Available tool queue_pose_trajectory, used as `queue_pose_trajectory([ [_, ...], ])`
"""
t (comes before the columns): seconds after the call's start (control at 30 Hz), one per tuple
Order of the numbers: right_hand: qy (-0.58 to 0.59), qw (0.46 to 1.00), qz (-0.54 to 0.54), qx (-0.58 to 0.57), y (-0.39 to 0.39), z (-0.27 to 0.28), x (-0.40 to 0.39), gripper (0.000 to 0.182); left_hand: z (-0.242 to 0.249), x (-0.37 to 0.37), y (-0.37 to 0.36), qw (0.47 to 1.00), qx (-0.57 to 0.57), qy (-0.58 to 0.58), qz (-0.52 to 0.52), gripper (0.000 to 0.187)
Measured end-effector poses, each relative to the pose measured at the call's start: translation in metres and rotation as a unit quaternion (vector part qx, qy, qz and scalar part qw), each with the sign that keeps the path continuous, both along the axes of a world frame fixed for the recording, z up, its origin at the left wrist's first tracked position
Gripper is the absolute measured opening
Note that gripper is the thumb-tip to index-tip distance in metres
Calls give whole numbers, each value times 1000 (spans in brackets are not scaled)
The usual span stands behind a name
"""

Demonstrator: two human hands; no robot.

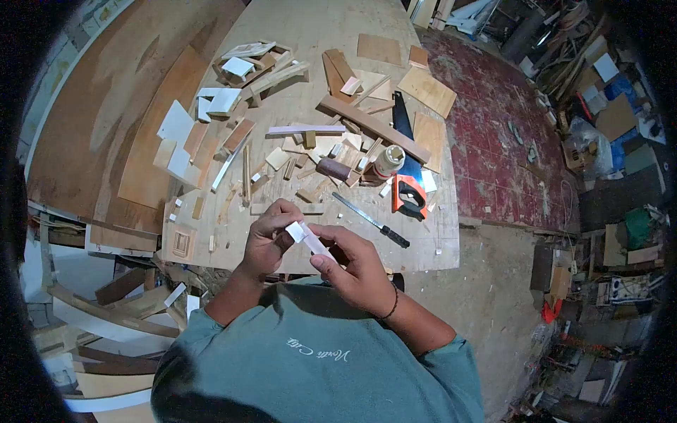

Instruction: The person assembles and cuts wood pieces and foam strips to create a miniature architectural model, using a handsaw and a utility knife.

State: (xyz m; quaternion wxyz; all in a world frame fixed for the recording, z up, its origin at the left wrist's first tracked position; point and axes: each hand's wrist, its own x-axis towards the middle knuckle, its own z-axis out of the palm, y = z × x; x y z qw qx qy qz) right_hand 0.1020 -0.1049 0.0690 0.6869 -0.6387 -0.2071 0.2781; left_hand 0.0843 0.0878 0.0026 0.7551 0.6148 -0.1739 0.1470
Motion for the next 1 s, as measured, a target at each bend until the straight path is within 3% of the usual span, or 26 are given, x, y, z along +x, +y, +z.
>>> queue_pose_trajectory([
  [0.13,10,1000,-6,-9,4,-4,-1,38,-1,-1,9,1000,0,28,-14,30],
  [0.43,-111,992,-37,-45,18,-32,9,38,-5,15,43,984,176,-27,-12,35],
  [0.67,-138,988,-30,-62,19,-33,20,36,-12,29,53,979,194,-47,-42,37],
  [0.77,-159,986,-15,-52,19,-36,24,35,-7,28,56,990,139,0,-30,35],
  [1.0,-145,987,21,-66,29,-41,37,36,-4,34,70,970,231,-71,-5,34],
])
